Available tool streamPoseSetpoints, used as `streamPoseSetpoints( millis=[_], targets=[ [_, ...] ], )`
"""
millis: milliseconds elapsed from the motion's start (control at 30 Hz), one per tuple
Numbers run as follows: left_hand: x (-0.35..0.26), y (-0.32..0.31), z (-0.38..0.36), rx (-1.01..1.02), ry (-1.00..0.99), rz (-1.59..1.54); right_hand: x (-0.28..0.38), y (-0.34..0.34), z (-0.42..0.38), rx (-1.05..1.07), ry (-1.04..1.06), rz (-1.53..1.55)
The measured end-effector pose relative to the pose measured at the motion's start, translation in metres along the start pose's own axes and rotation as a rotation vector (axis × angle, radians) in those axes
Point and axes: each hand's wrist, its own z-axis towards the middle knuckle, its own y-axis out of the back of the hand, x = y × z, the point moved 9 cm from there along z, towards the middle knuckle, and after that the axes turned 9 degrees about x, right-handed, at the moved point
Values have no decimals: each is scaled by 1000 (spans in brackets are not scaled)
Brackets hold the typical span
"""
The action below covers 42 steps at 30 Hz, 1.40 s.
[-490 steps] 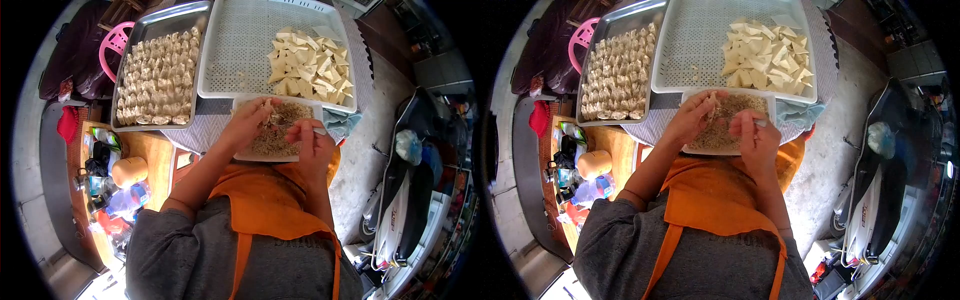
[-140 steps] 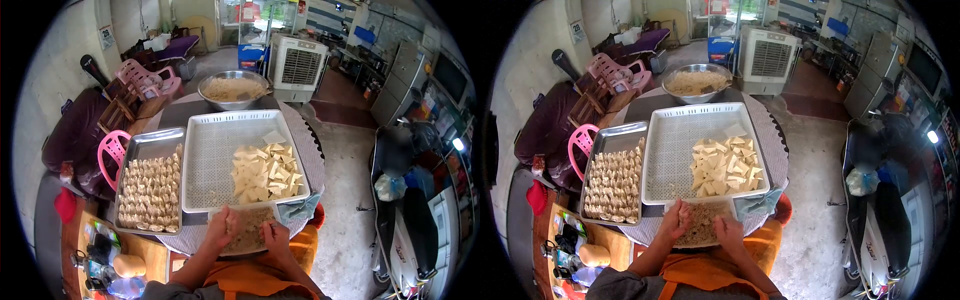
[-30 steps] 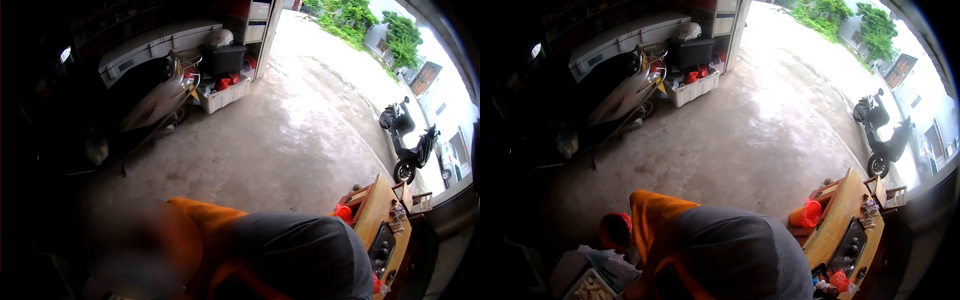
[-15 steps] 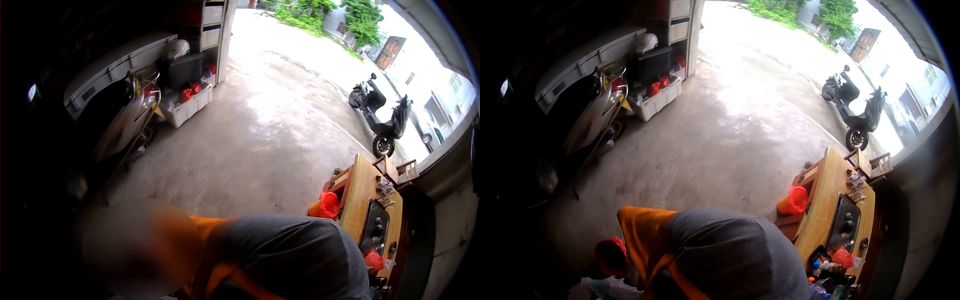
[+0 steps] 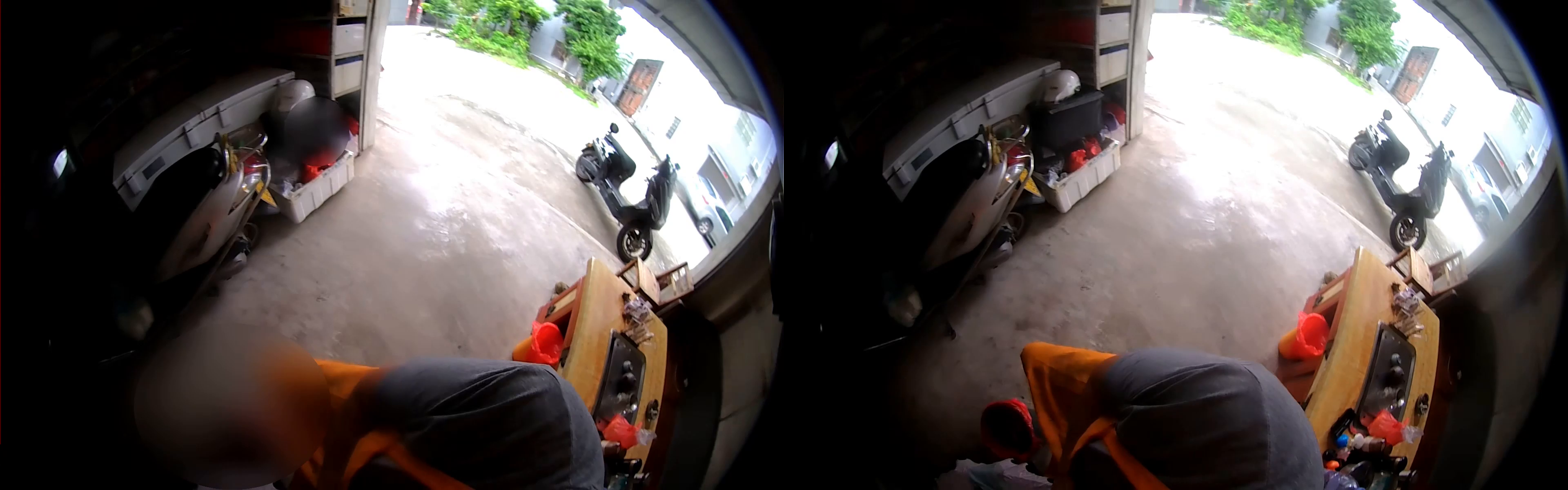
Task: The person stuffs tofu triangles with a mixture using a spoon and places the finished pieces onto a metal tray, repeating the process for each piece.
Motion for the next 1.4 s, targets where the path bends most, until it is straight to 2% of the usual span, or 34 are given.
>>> streamPoseSetpoints(
  millis=[533,1400],
  targets=[
    [13,14,-24,-93,118,-11,2,26,-53,59,-107,34],
    [31,28,-42,-154,209,-8,-7,6,-22,166,-128,-9]
  ],
)
